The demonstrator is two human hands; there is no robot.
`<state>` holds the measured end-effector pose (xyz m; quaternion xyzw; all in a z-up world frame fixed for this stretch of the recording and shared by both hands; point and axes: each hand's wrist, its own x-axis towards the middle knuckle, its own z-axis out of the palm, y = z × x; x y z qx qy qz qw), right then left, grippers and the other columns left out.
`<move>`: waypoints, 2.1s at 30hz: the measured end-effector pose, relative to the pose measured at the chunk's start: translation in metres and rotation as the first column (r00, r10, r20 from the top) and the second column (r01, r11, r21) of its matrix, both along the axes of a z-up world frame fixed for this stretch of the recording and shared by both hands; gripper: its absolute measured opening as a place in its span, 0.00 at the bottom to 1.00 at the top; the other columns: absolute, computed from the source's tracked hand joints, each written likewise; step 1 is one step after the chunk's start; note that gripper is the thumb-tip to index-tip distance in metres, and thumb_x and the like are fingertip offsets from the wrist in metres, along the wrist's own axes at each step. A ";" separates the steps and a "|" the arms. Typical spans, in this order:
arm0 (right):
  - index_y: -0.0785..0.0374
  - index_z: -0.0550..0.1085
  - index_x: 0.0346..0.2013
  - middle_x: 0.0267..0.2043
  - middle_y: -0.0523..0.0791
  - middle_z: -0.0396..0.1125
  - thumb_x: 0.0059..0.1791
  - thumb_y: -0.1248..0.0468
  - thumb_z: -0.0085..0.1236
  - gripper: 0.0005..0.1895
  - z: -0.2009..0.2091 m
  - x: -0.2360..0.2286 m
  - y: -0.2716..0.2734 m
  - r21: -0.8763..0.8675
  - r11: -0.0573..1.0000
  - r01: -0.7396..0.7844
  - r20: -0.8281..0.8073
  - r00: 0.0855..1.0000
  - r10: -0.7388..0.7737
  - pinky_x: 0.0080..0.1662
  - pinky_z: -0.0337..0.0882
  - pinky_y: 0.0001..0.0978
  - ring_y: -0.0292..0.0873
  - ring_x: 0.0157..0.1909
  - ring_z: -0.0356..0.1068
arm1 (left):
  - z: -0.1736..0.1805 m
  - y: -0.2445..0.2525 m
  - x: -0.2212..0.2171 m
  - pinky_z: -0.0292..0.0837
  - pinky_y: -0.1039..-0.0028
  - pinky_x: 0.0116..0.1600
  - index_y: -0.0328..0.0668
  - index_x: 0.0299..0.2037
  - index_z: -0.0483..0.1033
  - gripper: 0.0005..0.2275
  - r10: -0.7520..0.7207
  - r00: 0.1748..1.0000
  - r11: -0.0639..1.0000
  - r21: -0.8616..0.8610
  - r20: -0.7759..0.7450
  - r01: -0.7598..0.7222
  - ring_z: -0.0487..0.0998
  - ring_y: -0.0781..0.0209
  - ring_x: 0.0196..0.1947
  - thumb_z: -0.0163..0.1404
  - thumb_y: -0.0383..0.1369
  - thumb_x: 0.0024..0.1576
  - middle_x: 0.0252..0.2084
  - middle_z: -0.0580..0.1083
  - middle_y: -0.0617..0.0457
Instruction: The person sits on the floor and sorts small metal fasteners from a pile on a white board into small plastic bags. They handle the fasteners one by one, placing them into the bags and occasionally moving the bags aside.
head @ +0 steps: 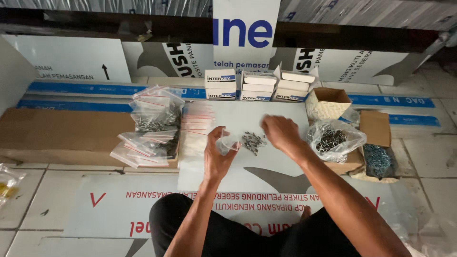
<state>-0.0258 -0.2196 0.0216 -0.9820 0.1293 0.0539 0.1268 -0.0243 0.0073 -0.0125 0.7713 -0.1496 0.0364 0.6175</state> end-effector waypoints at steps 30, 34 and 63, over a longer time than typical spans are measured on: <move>0.66 0.76 0.42 0.31 0.46 0.69 0.51 0.65 0.59 0.08 0.018 -0.040 0.034 0.870 0.490 -0.060 0.198 0.952 -0.235 0.29 0.71 0.27 0.37 0.34 0.67 | -0.008 -0.013 0.003 0.72 0.56 0.61 0.51 0.58 0.70 0.27 0.026 0.999 0.999 0.035 0.036 -0.027 0.77 0.46 0.56 0.64 0.36 0.46 0.49 0.79 0.48; 0.54 0.77 0.49 0.42 0.48 0.76 0.52 0.55 0.56 0.13 0.044 -0.029 0.066 0.514 0.855 -0.073 0.180 0.983 -0.024 0.43 0.77 0.45 0.49 0.45 0.77 | -0.012 -0.016 0.003 0.71 0.53 0.62 0.48 0.57 0.71 0.27 0.040 0.994 0.997 0.063 0.105 -0.047 0.78 0.45 0.55 0.64 0.35 0.46 0.49 0.78 0.48; 0.62 0.68 0.55 0.46 0.48 0.65 0.52 0.66 0.47 0.16 -0.059 -0.028 -0.006 -0.203 0.944 -0.261 -0.155 0.960 0.232 0.45 0.76 0.51 0.51 0.51 0.69 | -0.003 -0.006 -0.003 0.66 0.60 0.66 0.54 0.60 0.70 0.27 0.042 0.998 0.997 0.070 0.038 -0.045 0.77 0.55 0.58 0.63 0.37 0.48 0.47 0.79 0.55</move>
